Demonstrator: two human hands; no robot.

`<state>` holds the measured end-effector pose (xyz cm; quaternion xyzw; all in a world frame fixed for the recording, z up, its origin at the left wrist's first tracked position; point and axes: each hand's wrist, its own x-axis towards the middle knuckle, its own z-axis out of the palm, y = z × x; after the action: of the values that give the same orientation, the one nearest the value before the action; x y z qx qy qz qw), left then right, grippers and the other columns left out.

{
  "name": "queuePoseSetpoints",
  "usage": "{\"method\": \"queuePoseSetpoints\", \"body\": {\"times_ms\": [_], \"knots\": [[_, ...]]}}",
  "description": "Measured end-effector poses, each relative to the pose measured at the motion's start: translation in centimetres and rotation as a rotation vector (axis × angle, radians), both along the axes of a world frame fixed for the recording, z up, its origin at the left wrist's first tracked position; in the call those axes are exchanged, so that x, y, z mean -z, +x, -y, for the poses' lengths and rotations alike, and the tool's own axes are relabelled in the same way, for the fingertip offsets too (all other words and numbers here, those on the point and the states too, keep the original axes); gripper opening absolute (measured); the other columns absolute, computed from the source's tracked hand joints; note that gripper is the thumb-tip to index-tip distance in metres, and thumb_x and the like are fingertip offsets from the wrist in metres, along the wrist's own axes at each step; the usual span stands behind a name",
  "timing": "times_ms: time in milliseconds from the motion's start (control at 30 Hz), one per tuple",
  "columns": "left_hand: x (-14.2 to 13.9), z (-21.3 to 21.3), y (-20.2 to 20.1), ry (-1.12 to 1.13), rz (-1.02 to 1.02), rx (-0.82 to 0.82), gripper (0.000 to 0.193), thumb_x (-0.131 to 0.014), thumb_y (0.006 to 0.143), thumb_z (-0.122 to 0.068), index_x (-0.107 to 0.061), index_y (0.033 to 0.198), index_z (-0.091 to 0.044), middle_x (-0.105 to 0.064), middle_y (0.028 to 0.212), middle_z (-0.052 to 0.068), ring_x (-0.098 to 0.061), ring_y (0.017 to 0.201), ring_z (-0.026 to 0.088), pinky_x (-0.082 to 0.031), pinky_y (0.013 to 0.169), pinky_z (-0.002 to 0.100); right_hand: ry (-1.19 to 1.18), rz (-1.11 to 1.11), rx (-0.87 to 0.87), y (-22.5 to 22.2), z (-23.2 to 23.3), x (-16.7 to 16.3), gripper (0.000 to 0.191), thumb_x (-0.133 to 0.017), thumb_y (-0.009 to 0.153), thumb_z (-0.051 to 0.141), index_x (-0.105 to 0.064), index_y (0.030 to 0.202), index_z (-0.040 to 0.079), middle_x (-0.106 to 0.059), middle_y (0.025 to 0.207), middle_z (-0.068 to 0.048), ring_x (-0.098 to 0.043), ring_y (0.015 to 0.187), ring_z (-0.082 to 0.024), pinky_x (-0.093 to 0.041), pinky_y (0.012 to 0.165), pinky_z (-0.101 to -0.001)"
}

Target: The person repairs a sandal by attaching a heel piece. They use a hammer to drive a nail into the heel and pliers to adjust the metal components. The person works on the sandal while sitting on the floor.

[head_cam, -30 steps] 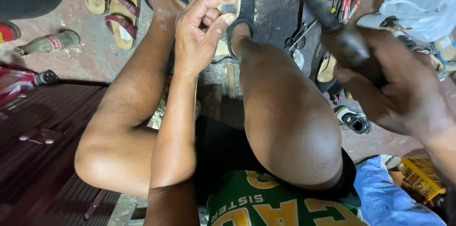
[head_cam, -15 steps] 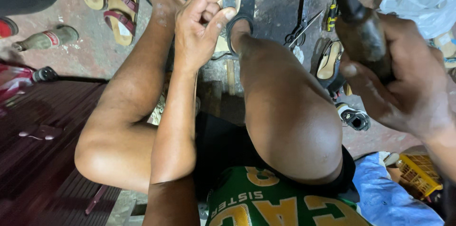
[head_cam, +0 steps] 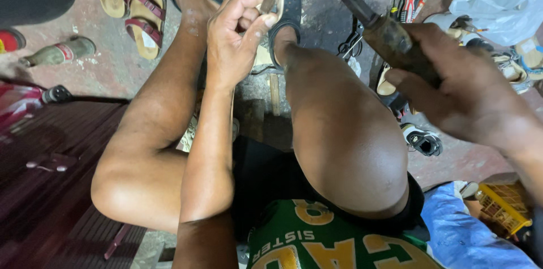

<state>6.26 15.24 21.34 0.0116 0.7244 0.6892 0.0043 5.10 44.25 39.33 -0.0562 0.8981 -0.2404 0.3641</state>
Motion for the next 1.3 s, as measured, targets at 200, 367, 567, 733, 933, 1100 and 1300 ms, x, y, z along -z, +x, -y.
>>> {"method": "queuePoseSetpoints", "body": {"times_ms": [200,367,567,733,933,1100,1300], "knots": [[-0.2,0.2,0.1,0.003,0.000,0.017,0.020,-0.076,0.101,-0.004,-0.070,0.121,-0.004,-0.062,0.106,-0.001,-0.053,0.078,0.005,-0.045,0.070,0.022,-0.417,0.064,0.189,0.0,-0.2,0.6,0.029,-0.055,0.106,0.009,-0.049,0.134,0.003,-0.055,0.073,-0.002,-0.051,0.052,-0.008,-0.044,0.048,-0.0251],[-0.1,0.1,0.1,-0.008,0.010,0.015,0.021,-0.077,0.102,-0.004,-0.071,0.122,-0.004,-0.060,0.102,-0.001,-0.049,0.071,0.004,-0.043,0.066,0.020,-0.427,0.111,0.225,0.1,-0.3,1.4,0.031,-0.055,0.106,0.012,-0.048,0.136,0.003,-0.053,0.071,-0.003,-0.049,0.053,-0.009,-0.043,0.048,-0.0264],[-0.3,-0.2,-0.1,0.020,0.025,0.005,0.023,-0.077,0.101,-0.005,-0.069,0.123,-0.004,-0.063,0.104,-0.002,-0.055,0.079,0.004,-0.048,0.072,0.021,-0.427,0.143,0.220,-0.5,-1.2,1.5,0.020,-0.054,0.106,0.013,-0.050,0.123,0.003,-0.054,0.070,-0.002,-0.051,0.052,-0.008,-0.044,0.047,-0.0261],[-0.6,-0.2,0.2,0.009,0.032,0.005,0.023,-0.078,0.101,-0.005,-0.070,0.123,-0.004,-0.062,0.104,-0.002,-0.053,0.078,0.005,-0.047,0.072,0.021,-0.360,0.152,0.149,-0.5,-1.3,1.7,0.017,-0.056,0.106,0.010,-0.052,0.119,0.001,-0.055,0.069,-0.005,-0.051,0.051,-0.010,-0.043,0.046,-0.0277],[-0.7,-0.1,0.0,0.007,0.022,0.007,0.022,-0.076,0.101,-0.003,-0.069,0.122,-0.005,-0.064,0.107,-0.001,-0.057,0.082,0.005,-0.048,0.073,0.022,-0.315,0.106,0.131,-0.7,-1.3,1.3,0.023,-0.059,0.101,0.009,-0.053,0.121,0.000,-0.055,0.067,-0.005,-0.052,0.051,-0.011,-0.043,0.046,-0.0284],[-0.8,-0.1,-0.1,-0.026,0.034,0.014,0.022,-0.076,0.101,-0.002,-0.071,0.122,-0.005,-0.058,0.099,-0.001,-0.050,0.077,0.005,-0.044,0.071,0.022,-0.279,-0.057,0.070,-0.6,-1.3,0.8,0.039,-0.061,0.102,0.008,-0.051,0.139,-0.001,-0.058,0.072,-0.007,-0.057,0.054,-0.012,-0.046,0.049,-0.0279],[-0.9,0.1,-0.4,-0.011,0.020,0.037,0.025,-0.077,0.101,-0.005,-0.068,0.124,-0.008,-0.057,0.093,-0.003,-0.050,0.078,0.006,-0.046,0.072,0.022,-0.644,-0.050,0.026,-0.7,-1.6,1.0,0.032,-0.055,0.101,0.013,-0.037,0.124,-0.001,-0.062,0.092,-0.006,-0.068,0.079,-0.010,-0.055,0.066,-0.0260]]}}
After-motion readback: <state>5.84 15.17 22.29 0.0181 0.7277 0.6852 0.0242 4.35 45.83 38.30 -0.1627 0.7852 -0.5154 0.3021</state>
